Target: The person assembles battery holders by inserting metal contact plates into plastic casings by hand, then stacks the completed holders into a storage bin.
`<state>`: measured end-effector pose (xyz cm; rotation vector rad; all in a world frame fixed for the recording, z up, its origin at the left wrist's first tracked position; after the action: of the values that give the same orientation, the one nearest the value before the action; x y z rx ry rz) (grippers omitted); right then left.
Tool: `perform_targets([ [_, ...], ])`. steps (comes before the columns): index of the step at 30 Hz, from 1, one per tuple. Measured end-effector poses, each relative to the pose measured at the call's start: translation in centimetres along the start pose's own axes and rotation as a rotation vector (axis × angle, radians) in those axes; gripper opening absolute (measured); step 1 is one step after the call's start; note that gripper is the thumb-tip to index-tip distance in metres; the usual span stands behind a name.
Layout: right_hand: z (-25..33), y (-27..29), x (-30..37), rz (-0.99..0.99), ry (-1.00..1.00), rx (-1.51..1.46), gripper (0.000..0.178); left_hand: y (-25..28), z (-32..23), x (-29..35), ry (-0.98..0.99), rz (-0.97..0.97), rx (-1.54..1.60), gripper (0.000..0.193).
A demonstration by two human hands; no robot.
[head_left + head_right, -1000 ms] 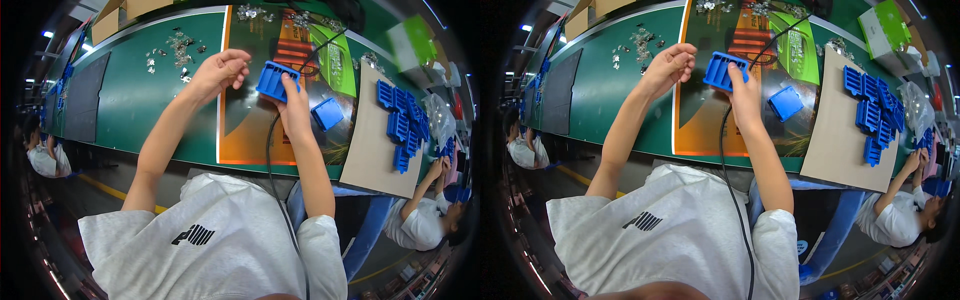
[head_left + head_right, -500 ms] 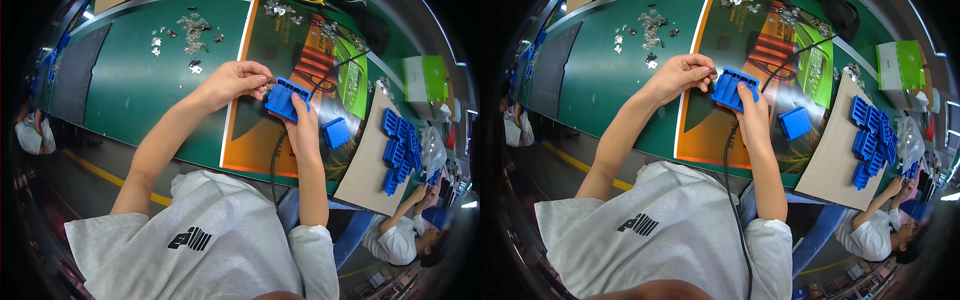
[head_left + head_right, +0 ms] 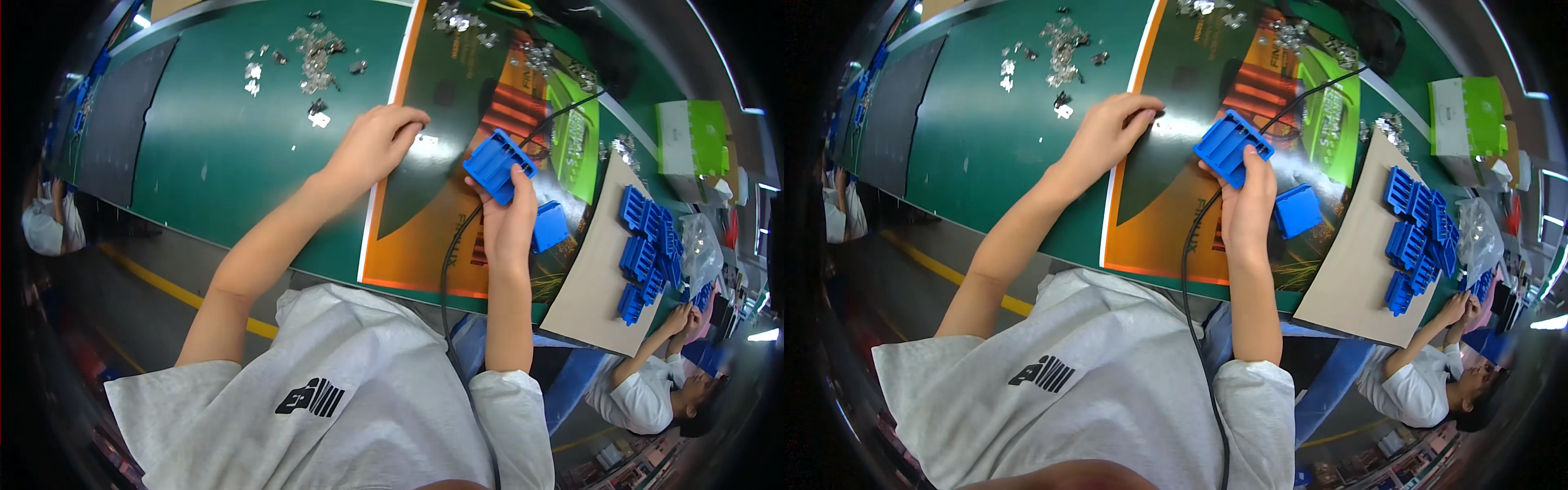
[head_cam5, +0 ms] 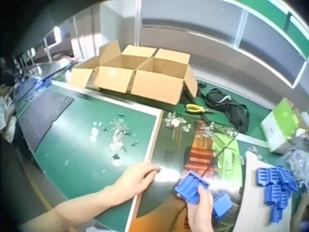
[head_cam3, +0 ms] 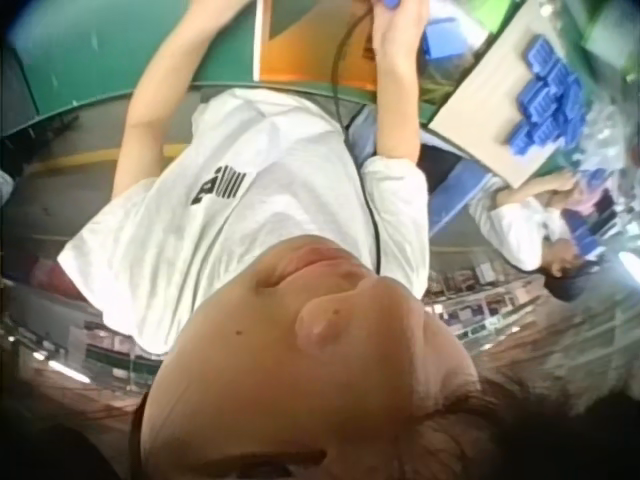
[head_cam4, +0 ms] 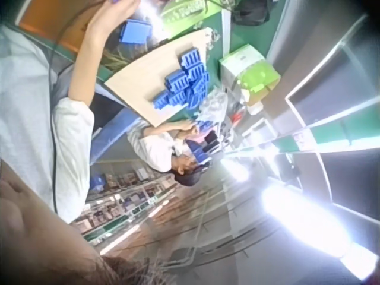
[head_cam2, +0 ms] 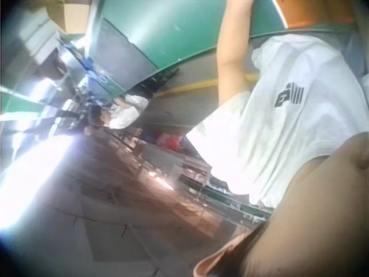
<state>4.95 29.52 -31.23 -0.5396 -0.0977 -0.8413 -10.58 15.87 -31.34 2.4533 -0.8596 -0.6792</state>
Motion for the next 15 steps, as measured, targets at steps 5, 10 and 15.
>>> perform_targets([
  [5,-0.5,0.2,0.0,-0.03,0.026,-0.046,0.034,-0.1,-1.2,0.4,-0.004,-0.014,0.059,0.014],
  [10,-0.2,0.8,0.1,-0.035,0.045,-0.087,0.032,-0.8,-1.1,-0.7,-0.022,-0.084,0.073,0.013],
  [15,0.3,1.1,-0.3,-0.046,0.044,-0.112,0.031,-4.4,-1.8,-9.4,-0.206,-0.054,0.056,0.015],
])
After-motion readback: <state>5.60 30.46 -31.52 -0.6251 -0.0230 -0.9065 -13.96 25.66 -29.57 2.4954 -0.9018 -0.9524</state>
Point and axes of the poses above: each hand's wrist, its own x-axis away from the middle knuckle, its own y-axis out of the back of the hand, z = x × y, the point moved 4 cm from there along -x, towards the middle knuckle, and after that the axes turned 5 degrees about -z, right-handed, at the moved point
